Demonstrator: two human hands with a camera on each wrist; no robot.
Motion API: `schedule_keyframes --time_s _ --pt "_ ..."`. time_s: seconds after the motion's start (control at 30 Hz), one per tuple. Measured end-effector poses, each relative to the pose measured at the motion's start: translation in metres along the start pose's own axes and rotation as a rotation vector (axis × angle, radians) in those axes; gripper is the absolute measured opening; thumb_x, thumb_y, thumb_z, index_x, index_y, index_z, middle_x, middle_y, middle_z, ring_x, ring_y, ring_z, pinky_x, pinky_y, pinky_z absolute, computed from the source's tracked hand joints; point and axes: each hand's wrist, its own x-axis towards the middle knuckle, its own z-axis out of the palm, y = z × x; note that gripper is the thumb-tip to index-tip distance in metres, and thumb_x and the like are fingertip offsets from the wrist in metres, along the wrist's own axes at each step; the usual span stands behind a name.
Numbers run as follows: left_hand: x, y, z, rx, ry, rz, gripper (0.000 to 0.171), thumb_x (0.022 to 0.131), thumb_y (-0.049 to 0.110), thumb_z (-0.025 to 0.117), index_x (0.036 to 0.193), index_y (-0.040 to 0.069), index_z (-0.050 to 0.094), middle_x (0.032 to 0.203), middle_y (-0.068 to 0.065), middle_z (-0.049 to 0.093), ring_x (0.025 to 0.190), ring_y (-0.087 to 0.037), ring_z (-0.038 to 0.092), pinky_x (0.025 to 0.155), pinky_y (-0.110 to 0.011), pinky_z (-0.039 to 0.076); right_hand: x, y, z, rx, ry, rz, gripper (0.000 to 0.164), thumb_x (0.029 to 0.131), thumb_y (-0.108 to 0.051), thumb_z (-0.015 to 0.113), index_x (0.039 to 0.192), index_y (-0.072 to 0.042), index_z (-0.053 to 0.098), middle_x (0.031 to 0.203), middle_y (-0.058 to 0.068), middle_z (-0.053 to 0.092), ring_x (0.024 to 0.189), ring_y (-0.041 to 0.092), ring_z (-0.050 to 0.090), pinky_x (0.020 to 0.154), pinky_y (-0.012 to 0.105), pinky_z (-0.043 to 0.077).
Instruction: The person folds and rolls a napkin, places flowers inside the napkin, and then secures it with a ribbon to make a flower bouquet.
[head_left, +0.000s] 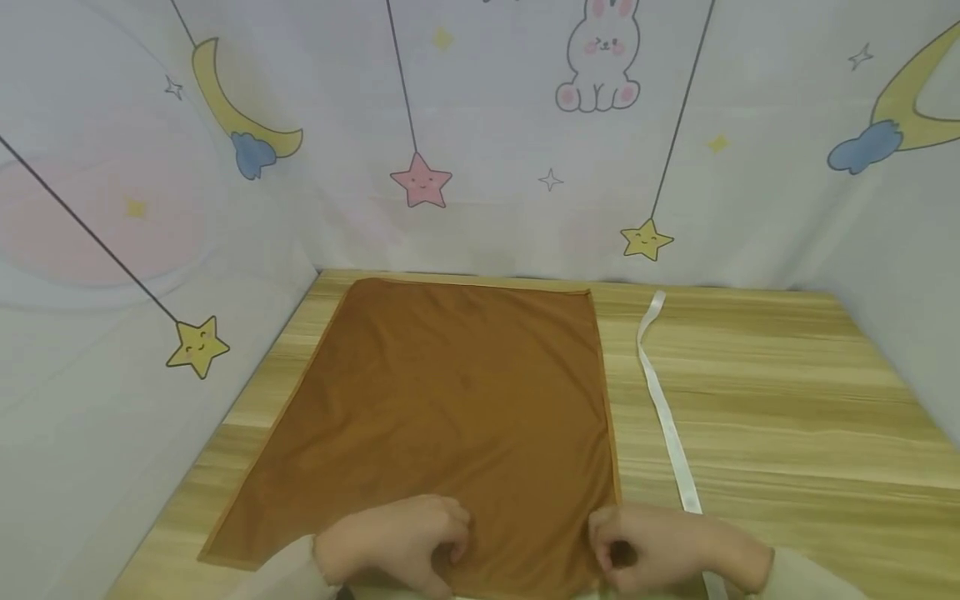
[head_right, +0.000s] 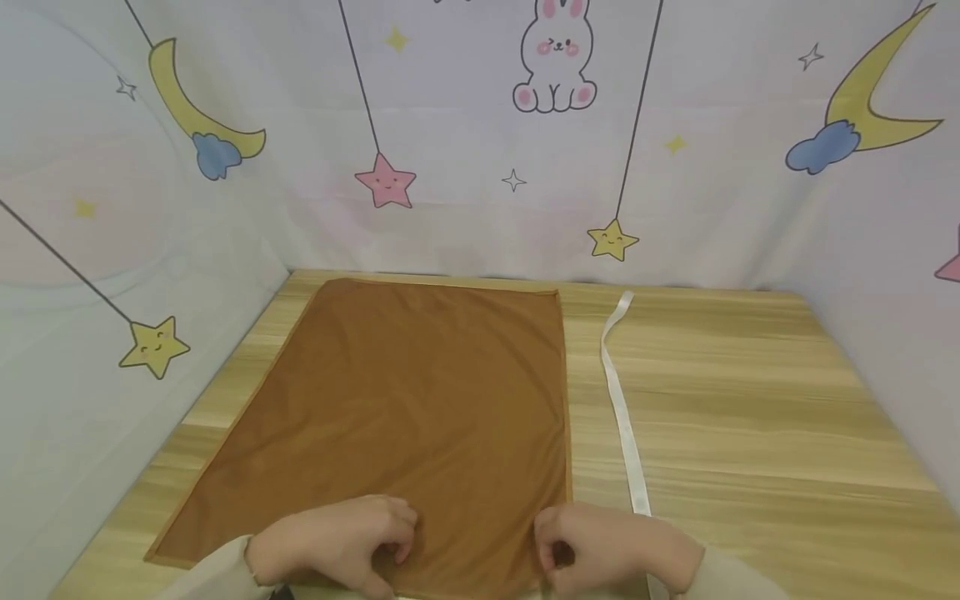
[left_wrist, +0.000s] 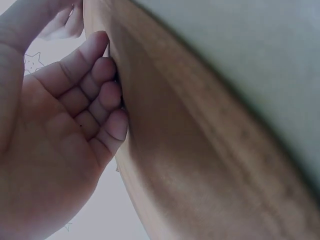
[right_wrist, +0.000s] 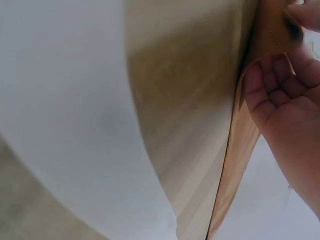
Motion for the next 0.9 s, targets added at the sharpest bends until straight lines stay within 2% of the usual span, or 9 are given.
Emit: schedule_keyframes --time_s 0.1,0.2,0.43,0.63,0.77,0.9 --pt "-0.001 0.0 0.001 -0.002 0.013 -0.004 0.025 0.067 0.032 0.08 0.071 0.019 0.058 0.073 0.016 0.044 0.07 0.007 0.035 0.064 -0.004 0.029 0.001 0.003 -0.007 0.132 0.014 0.048 0.014 0.083 -0.002 0.064 0.079 -0.015 0.059 0.081 -0.008 0.054 0.073 -0.01 0.045 0.06 0.012 0.047" --pt "-0.001 0.0 0.002 0.004 0.032 -0.003 0.025 0.068 0.033 0.079 0.069 0.019 0.058 0.072 0.016 0.044 0.068 0.007 0.035 0.062 -0.004 0.028 0.003 0.005 -0.014 0.187 0.041 0.07 0.014 0.085 -0.002 0.063 0.081 -0.014 0.059 0.082 -0.009 0.056 0.073 -0.009 0.049 0.059 0.017 0.05" --pt "-0.001 0.002 0.001 0.002 0.045 -0.007 0.022 0.07 0.032 0.078 0.069 0.018 0.06 0.071 0.016 0.045 0.067 0.007 0.035 0.062 -0.003 0.028 0.011 0.009 -0.03 0.113 0.131 0.068 0.017 0.082 -0.001 0.065 0.081 -0.017 0.059 0.078 -0.01 0.058 0.072 -0.008 0.051 0.059 0.019 0.051" --pt "-0.004 -0.001 -0.001 -0.092 0.048 -0.005 0.01 0.074 0.018 0.071 0.072 0.015 0.062 0.073 0.013 0.05 0.067 0.006 0.038 0.062 -0.003 0.03 0.021 0.011 -0.045 0.083 0.148 0.086 0.016 0.083 -0.002 0.064 0.081 -0.017 0.059 0.076 -0.011 0.059 0.072 -0.006 0.052 0.061 0.021 0.051" --pt "-0.007 -0.002 -0.004 -0.15 0.045 -0.015 0.017 0.083 0.013 0.065 0.07 0.012 0.055 0.069 0.012 0.043 0.062 0.005 0.033 0.057 -0.005 0.029 0.028 0.013 -0.056 0.092 0.161 0.128 0.016 0.084 -0.002 0.063 0.083 -0.017 0.059 0.077 -0.012 0.058 0.071 -0.005 0.053 0.062 0.022 0.051" --pt "-0.009 -0.004 -0.009 -0.209 0.058 -0.059 0.025 0.091 0.014 0.062 0.069 0.013 0.051 0.068 0.014 0.039 0.06 0.006 0.032 0.054 -0.005 0.031 0.035 0.015 -0.065 0.133 0.176 0.197 0.012 0.085 -0.003 0.062 0.085 -0.015 0.059 0.079 -0.013 0.058 0.072 -0.002 0.054 0.063 0.023 0.05"
